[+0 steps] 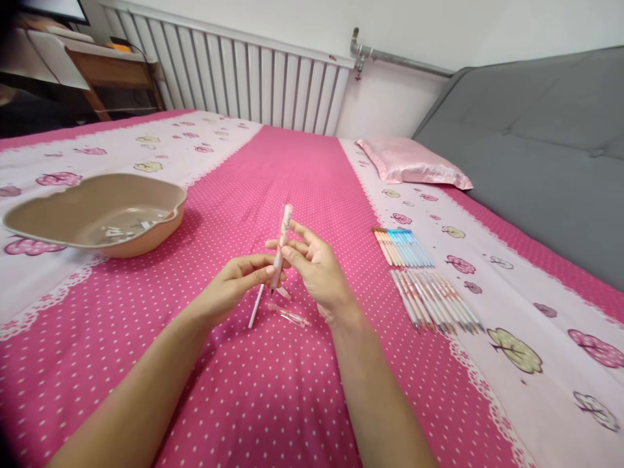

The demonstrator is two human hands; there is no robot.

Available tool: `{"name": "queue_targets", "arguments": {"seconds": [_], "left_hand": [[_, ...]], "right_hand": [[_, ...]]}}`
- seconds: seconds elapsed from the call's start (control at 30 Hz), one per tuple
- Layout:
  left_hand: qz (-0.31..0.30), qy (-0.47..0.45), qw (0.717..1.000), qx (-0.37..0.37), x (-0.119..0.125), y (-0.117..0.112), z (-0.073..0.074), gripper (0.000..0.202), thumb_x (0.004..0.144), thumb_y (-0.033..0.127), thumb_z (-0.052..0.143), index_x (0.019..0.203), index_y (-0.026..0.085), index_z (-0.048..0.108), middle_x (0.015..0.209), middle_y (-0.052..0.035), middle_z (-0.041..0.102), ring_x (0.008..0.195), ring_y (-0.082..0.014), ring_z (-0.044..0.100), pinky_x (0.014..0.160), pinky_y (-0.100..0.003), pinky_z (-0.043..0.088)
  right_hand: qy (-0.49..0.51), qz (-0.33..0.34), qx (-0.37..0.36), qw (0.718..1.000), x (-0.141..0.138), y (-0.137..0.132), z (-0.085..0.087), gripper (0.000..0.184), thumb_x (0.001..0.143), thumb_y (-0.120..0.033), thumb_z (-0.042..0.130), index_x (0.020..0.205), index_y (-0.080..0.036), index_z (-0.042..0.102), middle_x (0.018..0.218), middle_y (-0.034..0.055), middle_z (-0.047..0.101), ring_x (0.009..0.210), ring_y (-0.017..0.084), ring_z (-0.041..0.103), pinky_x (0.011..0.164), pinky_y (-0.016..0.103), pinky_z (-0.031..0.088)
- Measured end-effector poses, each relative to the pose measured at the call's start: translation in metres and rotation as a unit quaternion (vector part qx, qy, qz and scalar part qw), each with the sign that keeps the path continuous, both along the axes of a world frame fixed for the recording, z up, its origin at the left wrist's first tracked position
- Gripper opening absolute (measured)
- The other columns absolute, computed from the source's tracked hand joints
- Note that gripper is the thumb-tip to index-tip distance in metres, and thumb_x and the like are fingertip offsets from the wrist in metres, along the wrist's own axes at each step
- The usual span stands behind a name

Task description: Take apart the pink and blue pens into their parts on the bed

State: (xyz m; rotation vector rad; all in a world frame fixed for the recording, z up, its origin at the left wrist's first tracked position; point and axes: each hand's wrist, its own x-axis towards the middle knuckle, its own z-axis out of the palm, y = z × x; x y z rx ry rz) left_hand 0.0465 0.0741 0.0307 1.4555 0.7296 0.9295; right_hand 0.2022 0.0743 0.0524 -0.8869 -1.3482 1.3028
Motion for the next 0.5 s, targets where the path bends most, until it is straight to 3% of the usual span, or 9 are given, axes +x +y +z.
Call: {"name": "queue_targets", "arguments": {"seconds": [0.23, 0.5], "left_hand": [[0.01, -0.016, 1.0, -0.023, 0.0015, 0.0005, -0.0018, 0.019, 0.078, 0.03, 0.06, 0.087, 0.013, 0.063, 0.075, -0.002, 0.061, 0.066, -0.0108, 0.056, 0.064, -0.024, 0.043], [0.086, -0.033, 0.995, -0.03, 0.0087, 0.0022, -0.0071, 0.026, 0.065, 0.031, 0.073, 0.078, 0.01, 0.063, 0.068, -0.0027, 0.063, 0.059, -0.0108, 0.057, 0.059, -0.024, 0.047]], "right_hand": [[0.01, -0.028, -0.007, 1.0, 0.0001, 0.0007, -0.001, 0.04, 0.071, -0.027, 0.068, 0.109, -0.02, 0.059, 0.088, 0.0038, 0.07, 0.083, 0.017, 0.065, 0.083, 0.037, 0.05], [0.009, -0.065, -0.007, 0.998, 0.0005, 0.0028, -0.0053, 0.041, 0.062, -0.026, 0.075, 0.101, -0.018, 0.064, 0.083, 0.0044, 0.071, 0.082, 0.019, 0.066, 0.082, 0.038, 0.052]]}}
